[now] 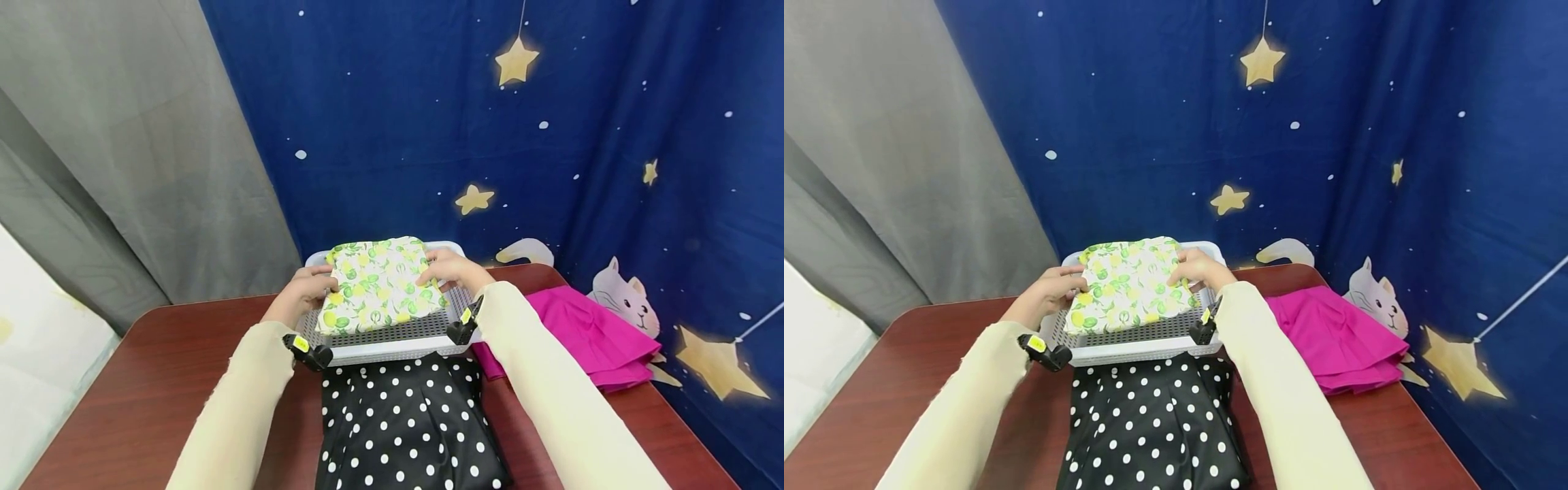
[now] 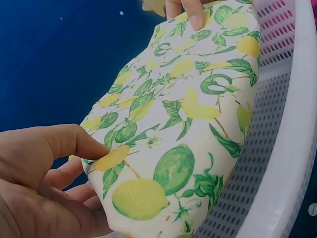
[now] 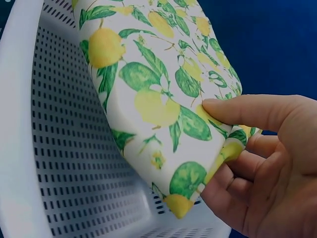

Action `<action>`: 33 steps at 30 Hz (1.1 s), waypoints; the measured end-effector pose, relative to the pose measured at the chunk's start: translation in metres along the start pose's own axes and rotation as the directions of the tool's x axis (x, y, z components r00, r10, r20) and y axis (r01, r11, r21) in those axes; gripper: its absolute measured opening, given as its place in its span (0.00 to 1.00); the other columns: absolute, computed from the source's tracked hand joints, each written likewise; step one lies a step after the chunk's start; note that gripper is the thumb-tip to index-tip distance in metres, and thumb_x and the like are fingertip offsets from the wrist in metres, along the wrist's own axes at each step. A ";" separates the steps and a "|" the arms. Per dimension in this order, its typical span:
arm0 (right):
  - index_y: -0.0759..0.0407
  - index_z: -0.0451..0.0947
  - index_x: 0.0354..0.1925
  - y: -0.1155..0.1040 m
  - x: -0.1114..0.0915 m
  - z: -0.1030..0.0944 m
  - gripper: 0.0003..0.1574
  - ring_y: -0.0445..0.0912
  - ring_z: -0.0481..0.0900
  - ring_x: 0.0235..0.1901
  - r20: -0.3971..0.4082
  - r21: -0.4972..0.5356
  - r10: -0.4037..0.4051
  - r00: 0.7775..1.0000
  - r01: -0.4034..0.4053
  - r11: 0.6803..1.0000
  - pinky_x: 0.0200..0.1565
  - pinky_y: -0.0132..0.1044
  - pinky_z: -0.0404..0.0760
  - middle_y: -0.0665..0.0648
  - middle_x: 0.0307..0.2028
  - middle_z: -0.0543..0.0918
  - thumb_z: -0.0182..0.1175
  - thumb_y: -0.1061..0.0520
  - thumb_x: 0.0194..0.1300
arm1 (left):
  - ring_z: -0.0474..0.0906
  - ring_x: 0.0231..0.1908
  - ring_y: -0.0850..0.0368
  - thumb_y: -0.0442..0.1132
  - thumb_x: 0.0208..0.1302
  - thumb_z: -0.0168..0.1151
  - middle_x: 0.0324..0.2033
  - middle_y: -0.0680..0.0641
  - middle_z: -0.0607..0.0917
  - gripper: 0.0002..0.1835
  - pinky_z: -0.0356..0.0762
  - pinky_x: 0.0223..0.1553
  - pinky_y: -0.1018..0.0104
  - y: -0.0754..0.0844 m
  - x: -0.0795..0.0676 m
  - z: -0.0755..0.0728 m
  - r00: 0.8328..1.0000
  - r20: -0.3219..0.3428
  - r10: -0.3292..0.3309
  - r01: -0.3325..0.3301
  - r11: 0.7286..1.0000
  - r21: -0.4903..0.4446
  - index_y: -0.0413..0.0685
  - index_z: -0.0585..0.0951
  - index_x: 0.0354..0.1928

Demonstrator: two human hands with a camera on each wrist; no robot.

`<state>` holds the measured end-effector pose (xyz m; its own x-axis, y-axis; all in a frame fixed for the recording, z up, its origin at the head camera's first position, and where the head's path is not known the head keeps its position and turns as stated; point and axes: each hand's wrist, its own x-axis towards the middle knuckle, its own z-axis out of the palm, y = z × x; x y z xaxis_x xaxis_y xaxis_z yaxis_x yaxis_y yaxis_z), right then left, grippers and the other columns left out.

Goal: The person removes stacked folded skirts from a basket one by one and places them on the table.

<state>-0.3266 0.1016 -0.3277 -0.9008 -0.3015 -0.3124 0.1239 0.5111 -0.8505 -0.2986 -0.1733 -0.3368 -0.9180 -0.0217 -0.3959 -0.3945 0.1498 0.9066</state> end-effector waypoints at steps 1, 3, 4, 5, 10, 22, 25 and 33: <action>0.63 0.63 0.61 -0.002 -0.002 -0.001 0.37 0.46 0.78 0.33 0.001 0.005 -0.007 1.000 0.007 1.000 0.30 0.39 0.80 0.60 0.43 0.76 0.64 0.63 0.53 | 0.68 0.19 0.63 0.24 0.52 0.54 0.56 0.38 0.70 0.37 0.75 0.31 0.67 0.002 -0.002 -0.002 1.000 0.004 0.009 -0.009 1.000 0.004 0.47 0.61 0.67; 0.62 0.61 0.63 -0.007 -0.005 -0.002 0.40 0.47 0.79 0.34 0.003 0.017 -0.019 1.000 0.019 1.000 0.31 0.40 0.80 0.61 0.45 0.75 0.64 0.64 0.53 | 0.66 0.17 0.63 0.24 0.52 0.54 0.55 0.39 0.69 0.37 0.73 0.29 0.68 0.005 -0.006 -0.005 0.999 0.011 0.032 -0.032 0.999 0.002 0.47 0.60 0.67; 0.62 0.61 0.63 -0.009 -0.006 -0.002 0.41 0.48 0.79 0.35 0.002 0.022 -0.027 1.000 0.027 0.999 0.32 0.41 0.81 0.61 0.46 0.75 0.64 0.64 0.53 | 0.63 0.16 0.64 0.24 0.51 0.54 0.54 0.39 0.69 0.38 0.72 0.27 0.69 0.007 -0.008 -0.006 0.999 0.013 0.045 -0.045 0.999 -0.001 0.47 0.60 0.67; 0.62 0.59 0.64 -0.011 -0.008 -0.003 0.42 0.48 0.79 0.36 0.002 0.029 -0.036 0.999 0.036 0.999 0.34 0.42 0.80 0.61 0.47 0.75 0.64 0.64 0.53 | 0.62 0.15 0.64 0.24 0.51 0.54 0.54 0.39 0.69 0.38 0.70 0.26 0.69 0.010 -0.011 -0.008 0.998 0.013 0.059 -0.059 0.998 0.000 0.47 0.60 0.67; 0.65 0.57 0.65 -0.021 -0.017 -0.007 0.44 0.52 0.80 0.39 0.027 0.073 -0.092 0.995 0.089 0.993 0.38 0.45 0.80 0.63 0.48 0.75 0.65 0.64 0.52 | 0.64 0.16 0.64 0.24 0.51 0.54 0.54 0.39 0.69 0.40 0.69 0.25 0.70 0.021 -0.025 -0.015 0.993 0.053 0.101 -0.100 0.995 -0.016 0.47 0.58 0.68; 0.62 0.61 0.63 -0.034 -0.027 -0.001 0.40 0.52 0.80 0.40 0.072 0.173 -0.192 0.979 0.177 0.969 0.39 0.46 0.79 0.64 0.49 0.76 0.64 0.63 0.53 | 0.71 0.23 0.62 0.24 0.53 0.52 0.55 0.35 0.68 0.41 0.74 0.29 0.68 0.029 -0.053 -0.040 0.978 0.125 0.168 -0.165 0.986 -0.034 0.48 0.52 0.70; 0.62 0.61 0.63 -0.039 -0.028 0.004 0.38 0.52 0.81 0.38 0.097 0.203 -0.205 0.974 0.182 0.962 0.37 0.46 0.80 0.65 0.46 0.78 0.64 0.64 0.55 | 0.73 0.24 0.63 0.24 0.53 0.52 0.54 0.35 0.68 0.41 0.75 0.30 0.68 0.028 -0.059 -0.049 0.971 0.139 0.194 -0.192 0.981 -0.025 0.46 0.51 0.70; 0.62 0.64 0.60 -0.057 -0.033 0.029 0.35 0.52 0.82 0.38 0.117 0.234 -0.226 0.967 0.194 0.953 0.36 0.46 0.80 0.63 0.43 0.80 0.64 0.64 0.55 | 0.78 0.34 0.58 0.26 0.55 0.53 0.51 0.38 0.70 0.41 0.78 0.36 0.62 0.026 -0.076 -0.077 0.960 0.144 0.242 -0.251 0.967 0.049 0.45 0.49 0.70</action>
<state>-0.2920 0.0590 -0.2818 -0.8506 -0.5011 -0.1592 0.0402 0.2400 -0.9699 -0.2418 -0.2439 -0.2721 -0.9706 0.1578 -0.1817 -0.1490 0.1988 0.9686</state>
